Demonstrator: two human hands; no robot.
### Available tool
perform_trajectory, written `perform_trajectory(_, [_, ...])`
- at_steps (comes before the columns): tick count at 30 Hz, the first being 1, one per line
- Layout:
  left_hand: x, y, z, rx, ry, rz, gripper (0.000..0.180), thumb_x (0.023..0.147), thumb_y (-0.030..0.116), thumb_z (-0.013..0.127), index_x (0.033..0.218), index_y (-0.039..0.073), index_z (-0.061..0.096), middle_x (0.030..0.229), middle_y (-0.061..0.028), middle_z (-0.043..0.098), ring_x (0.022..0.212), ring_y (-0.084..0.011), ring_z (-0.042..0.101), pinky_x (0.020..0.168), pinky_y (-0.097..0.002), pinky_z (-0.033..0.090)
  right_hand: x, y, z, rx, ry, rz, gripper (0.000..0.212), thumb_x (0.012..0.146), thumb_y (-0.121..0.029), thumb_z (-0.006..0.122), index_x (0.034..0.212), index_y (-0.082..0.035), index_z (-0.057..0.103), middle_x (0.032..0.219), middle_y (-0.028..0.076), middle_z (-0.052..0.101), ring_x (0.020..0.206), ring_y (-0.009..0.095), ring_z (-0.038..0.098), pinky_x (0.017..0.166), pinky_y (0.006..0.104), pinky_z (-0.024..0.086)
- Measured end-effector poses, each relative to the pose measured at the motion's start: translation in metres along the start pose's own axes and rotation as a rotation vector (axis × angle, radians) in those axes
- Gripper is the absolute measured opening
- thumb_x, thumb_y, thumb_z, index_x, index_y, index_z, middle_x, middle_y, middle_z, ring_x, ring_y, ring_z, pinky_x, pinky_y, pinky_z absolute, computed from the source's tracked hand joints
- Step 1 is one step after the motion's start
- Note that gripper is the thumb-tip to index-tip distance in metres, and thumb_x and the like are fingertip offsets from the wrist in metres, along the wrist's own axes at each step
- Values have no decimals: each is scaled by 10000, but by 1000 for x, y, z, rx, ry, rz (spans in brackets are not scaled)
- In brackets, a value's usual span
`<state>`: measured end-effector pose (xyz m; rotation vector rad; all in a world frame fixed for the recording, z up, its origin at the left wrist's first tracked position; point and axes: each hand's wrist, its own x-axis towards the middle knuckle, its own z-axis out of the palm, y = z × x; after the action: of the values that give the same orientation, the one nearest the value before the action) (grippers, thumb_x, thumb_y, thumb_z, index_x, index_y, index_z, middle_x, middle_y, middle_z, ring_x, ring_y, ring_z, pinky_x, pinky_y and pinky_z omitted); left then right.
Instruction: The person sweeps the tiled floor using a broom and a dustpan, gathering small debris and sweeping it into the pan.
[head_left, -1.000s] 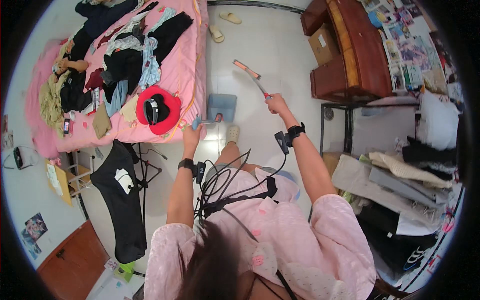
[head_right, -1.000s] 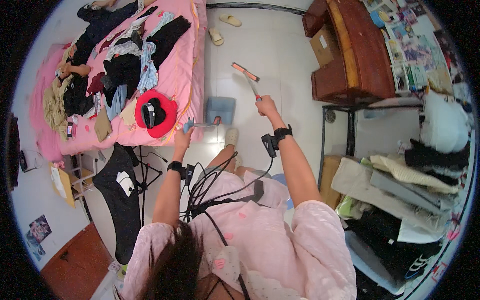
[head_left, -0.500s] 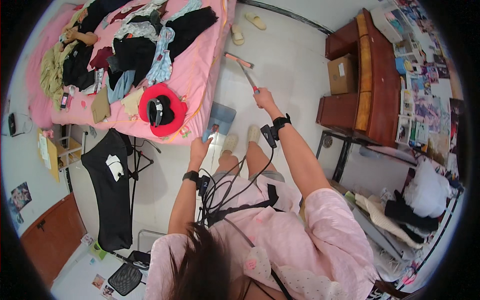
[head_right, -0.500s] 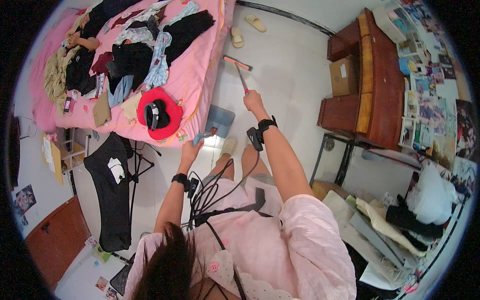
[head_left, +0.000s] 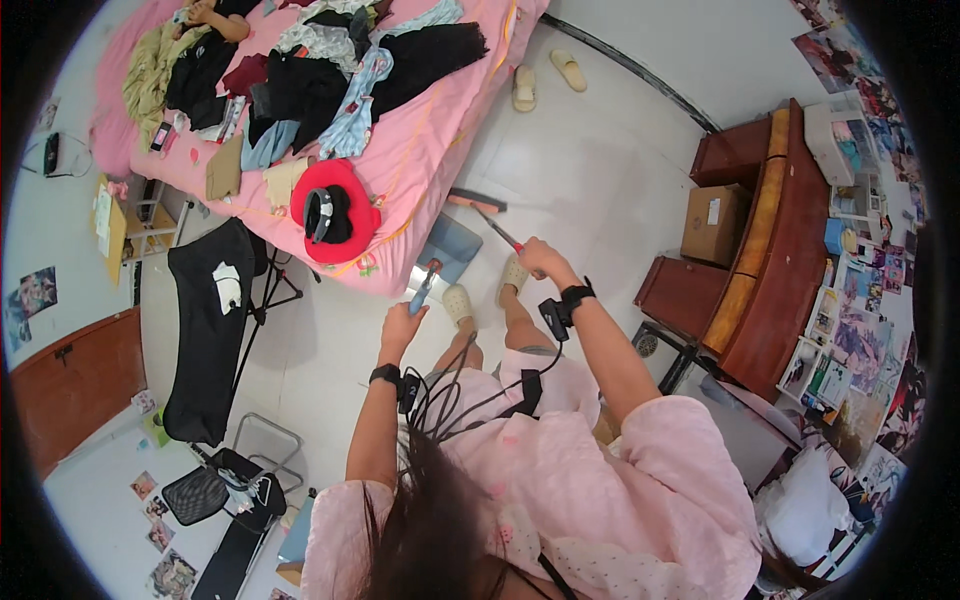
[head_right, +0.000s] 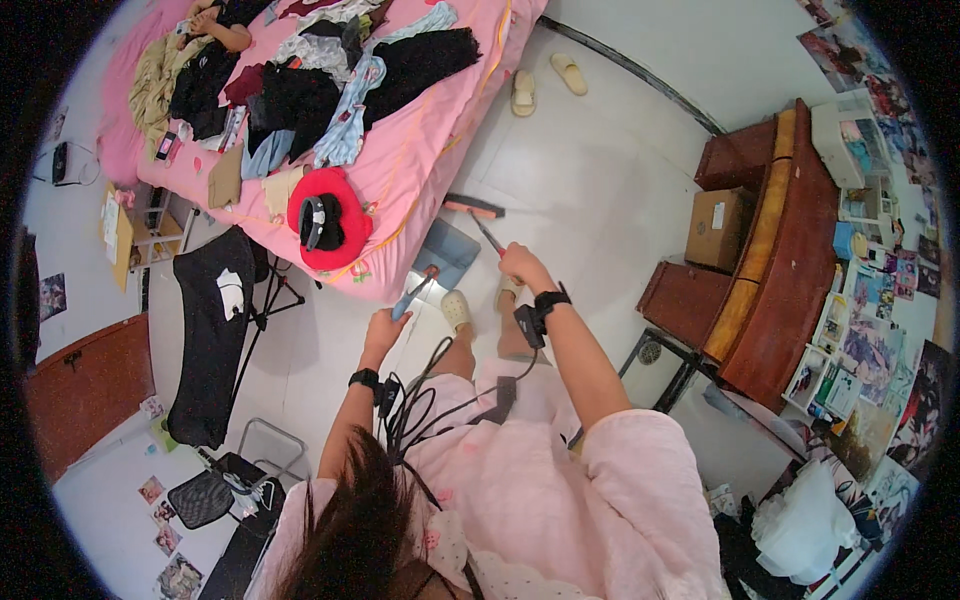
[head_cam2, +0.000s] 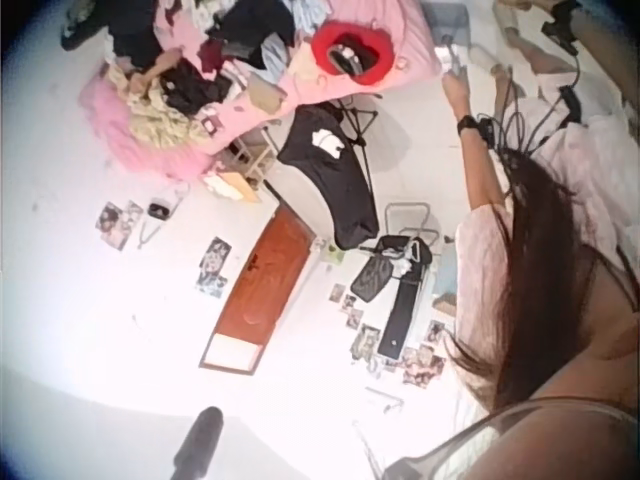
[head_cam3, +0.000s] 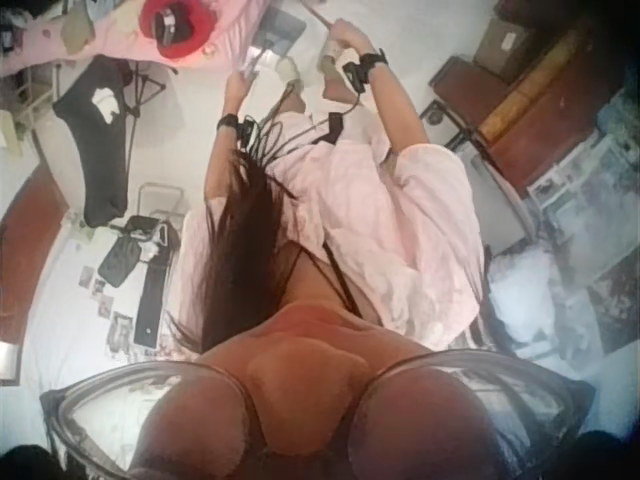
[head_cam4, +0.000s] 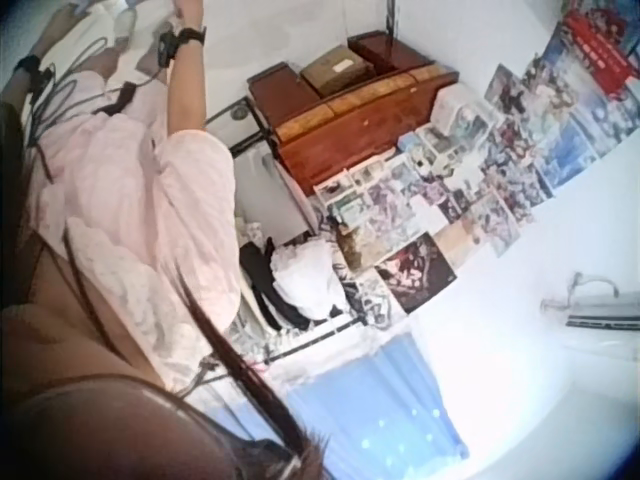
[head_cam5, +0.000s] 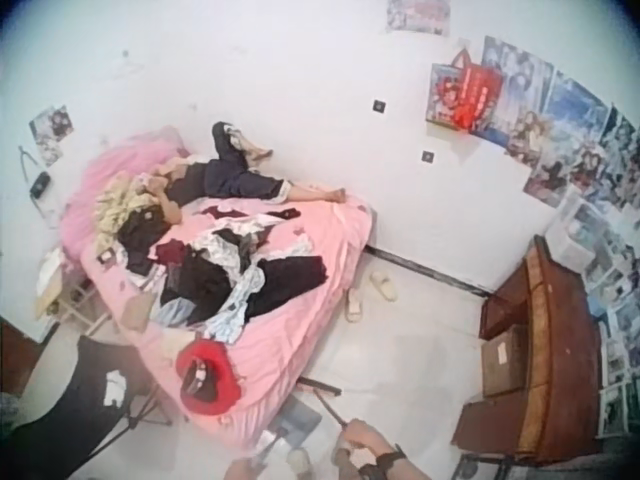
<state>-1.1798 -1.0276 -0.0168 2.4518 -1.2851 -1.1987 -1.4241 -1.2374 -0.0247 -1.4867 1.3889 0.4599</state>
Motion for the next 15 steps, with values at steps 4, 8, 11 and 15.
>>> perform_trajectory(4, [11, 16, 0, 63, 70, -26, 392, 737, 371, 611, 736, -20, 603, 691, -238, 579, 694, -397, 570, 620, -452, 451, -7, 40, -36, 284, -316, 76, 151, 675, -123, 565, 610, -6, 495, 445, 64, 449, 346, 109, 406, 305, 248, 299])
perform_trajectory(8, [16, 4, 3, 115, 129, -6, 374, 730, 366, 615, 756, -7, 612, 717, -233, 588, 698, -388, 577, 628, -455, 454, -8, 45, -92, 493, -470, 194, 180, 709, -139, 563, 593, -42, 466, 451, 18, 398, 353, 58, 321, 305, 223, 218])
perform_trajectory(11, [9, -6, 3, 78, 75, -26, 378, 732, 378, 610, 761, 1, 614, 718, -232, 588, 708, -384, 579, 635, -458, 452, -9, 34, -107, 449, -330, 102, 167, 720, -138, 559, 607, -42, 481, 448, 19, 406, 361, 53, 330, 307, 217, 201])
perform_trajectory(15, [-3, -5, 4, 70, 38, -47, 388, 736, 395, 599, 761, 8, 616, 715, -227, 589, 718, -377, 581, 639, -457, 452, 0, 31, -76, 362, -175, 6, 147, 676, -89, 574, 588, -9, 489, 441, 43, 422, 365, 103, 374, 296, 265, 255])
